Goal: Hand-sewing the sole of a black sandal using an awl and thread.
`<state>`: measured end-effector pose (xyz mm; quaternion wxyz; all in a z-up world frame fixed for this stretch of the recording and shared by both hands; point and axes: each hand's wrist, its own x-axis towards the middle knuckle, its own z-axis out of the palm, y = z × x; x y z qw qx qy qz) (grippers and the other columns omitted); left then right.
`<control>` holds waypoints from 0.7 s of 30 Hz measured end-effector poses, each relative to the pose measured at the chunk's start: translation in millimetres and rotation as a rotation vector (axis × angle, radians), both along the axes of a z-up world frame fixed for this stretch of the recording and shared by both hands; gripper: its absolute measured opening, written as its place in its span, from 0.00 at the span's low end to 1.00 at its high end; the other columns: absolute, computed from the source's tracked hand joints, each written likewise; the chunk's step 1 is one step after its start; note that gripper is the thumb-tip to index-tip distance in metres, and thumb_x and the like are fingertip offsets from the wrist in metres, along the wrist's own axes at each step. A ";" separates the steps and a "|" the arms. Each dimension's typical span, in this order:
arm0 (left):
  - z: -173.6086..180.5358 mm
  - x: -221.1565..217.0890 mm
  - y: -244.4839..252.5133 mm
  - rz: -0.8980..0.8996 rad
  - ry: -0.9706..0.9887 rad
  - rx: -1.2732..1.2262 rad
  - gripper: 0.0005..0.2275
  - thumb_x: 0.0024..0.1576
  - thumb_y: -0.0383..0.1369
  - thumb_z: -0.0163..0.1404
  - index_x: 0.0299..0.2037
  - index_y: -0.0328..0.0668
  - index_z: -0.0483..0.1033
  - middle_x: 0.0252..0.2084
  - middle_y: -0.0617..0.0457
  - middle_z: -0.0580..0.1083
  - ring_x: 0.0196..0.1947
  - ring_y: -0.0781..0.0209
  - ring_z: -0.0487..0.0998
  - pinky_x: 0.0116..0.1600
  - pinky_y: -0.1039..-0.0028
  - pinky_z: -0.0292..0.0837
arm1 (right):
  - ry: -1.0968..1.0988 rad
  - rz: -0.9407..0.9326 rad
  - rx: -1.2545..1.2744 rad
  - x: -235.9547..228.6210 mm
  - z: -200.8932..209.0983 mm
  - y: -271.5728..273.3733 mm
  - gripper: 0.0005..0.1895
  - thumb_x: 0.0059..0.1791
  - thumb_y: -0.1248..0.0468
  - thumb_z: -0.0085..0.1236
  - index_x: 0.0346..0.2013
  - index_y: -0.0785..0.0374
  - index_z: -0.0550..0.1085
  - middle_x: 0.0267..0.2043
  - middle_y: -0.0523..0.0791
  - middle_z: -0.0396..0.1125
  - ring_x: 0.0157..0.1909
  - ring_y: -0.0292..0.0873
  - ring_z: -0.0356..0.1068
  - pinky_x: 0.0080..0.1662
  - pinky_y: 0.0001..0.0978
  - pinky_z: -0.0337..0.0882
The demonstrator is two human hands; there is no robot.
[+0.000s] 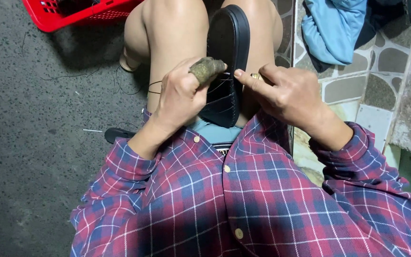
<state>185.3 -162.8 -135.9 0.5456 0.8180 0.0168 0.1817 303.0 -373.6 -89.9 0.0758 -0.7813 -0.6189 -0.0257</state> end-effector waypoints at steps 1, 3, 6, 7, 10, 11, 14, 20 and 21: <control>0.1 1.1 -1.9 0.027 0.023 0.082 0.03 0.53 0.24 0.54 0.36 0.36 0.78 0.30 0.45 0.72 0.31 0.43 0.77 0.36 0.61 0.73 | -0.010 0.004 0.003 0.1 -0.6 -0.2 0.20 0.50 0.62 0.48 0.56 0.46 0.74 0.31 0.43 0.63 0.23 0.43 0.64 0.28 0.34 0.69; -3.3 1.3 -4.4 0.055 0.045 0.165 0.04 0.53 0.25 0.56 0.36 0.35 0.78 0.27 0.44 0.72 0.29 0.43 0.76 0.33 0.59 0.73 | -0.021 0.011 0.006 -0.2 -2.0 -0.1 0.21 0.50 0.62 0.48 0.57 0.45 0.74 0.31 0.43 0.62 0.22 0.43 0.63 0.28 0.33 0.69; -6.0 -0.6 -6.6 0.040 0.002 0.252 0.07 0.50 0.27 0.59 0.28 0.29 0.75 0.20 0.40 0.69 0.23 0.37 0.73 0.26 0.55 0.70 | -0.047 -0.006 0.017 -1.2 -5.1 -0.7 0.21 0.50 0.62 0.46 0.57 0.43 0.74 0.30 0.42 0.62 0.20 0.42 0.62 0.28 0.32 0.69; -1.7 -0.9 -7.6 0.008 -0.010 0.226 0.06 0.49 0.26 0.58 0.29 0.29 0.75 0.21 0.39 0.69 0.24 0.37 0.74 0.27 0.55 0.70 | -0.044 -0.007 0.023 -0.9 -6.6 -1.5 0.21 0.50 0.62 0.46 0.57 0.43 0.74 0.30 0.42 0.62 0.20 0.42 0.62 0.28 0.31 0.68; 0.6 -4.2 -10.7 -0.015 -0.016 0.137 0.05 0.50 0.26 0.57 0.33 0.32 0.76 0.24 0.40 0.71 0.27 0.37 0.76 0.29 0.56 0.72 | -0.049 -0.009 0.040 -0.6 -8.6 -1.8 0.21 0.50 0.61 0.46 0.57 0.43 0.74 0.30 0.42 0.62 0.20 0.41 0.61 0.27 0.31 0.68; -0.4 -5.8 -12.1 -0.004 -0.010 0.072 0.05 0.52 0.25 0.56 0.35 0.33 0.76 0.25 0.40 0.73 0.29 0.38 0.77 0.31 0.58 0.73 | -0.058 -0.009 0.048 -0.7 -8.8 -1.9 0.20 0.51 0.61 0.45 0.56 0.44 0.74 0.30 0.41 0.62 0.20 0.41 0.61 0.27 0.31 0.68; 8.6 -6.9 0.4 -0.012 -0.019 0.027 0.05 0.54 0.24 0.55 0.39 0.35 0.76 0.28 0.43 0.75 0.31 0.41 0.78 0.34 0.60 0.75 | -0.026 -0.010 0.057 -1.4 -5.7 -0.2 0.20 0.51 0.61 0.46 0.56 0.44 0.74 0.29 0.42 0.61 0.19 0.42 0.61 0.27 0.32 0.68; 18.3 -10.5 6.1 0.007 -0.030 -0.027 0.03 0.54 0.25 0.55 0.36 0.35 0.77 0.27 0.43 0.75 0.29 0.43 0.79 0.34 0.64 0.74 | -0.024 -0.027 0.063 -2.3 -4.2 -0.1 0.19 0.52 0.61 0.47 0.56 0.43 0.75 0.28 0.42 0.61 0.19 0.42 0.61 0.27 0.31 0.68; 16.9 -12.4 9.5 0.006 -0.032 -0.025 0.03 0.54 0.25 0.55 0.36 0.35 0.77 0.27 0.43 0.75 0.29 0.43 0.79 0.34 0.64 0.74 | -0.026 -0.027 0.065 -2.3 -4.4 0.1 0.19 0.52 0.61 0.47 0.56 0.43 0.75 0.28 0.42 0.61 0.19 0.42 0.61 0.27 0.31 0.68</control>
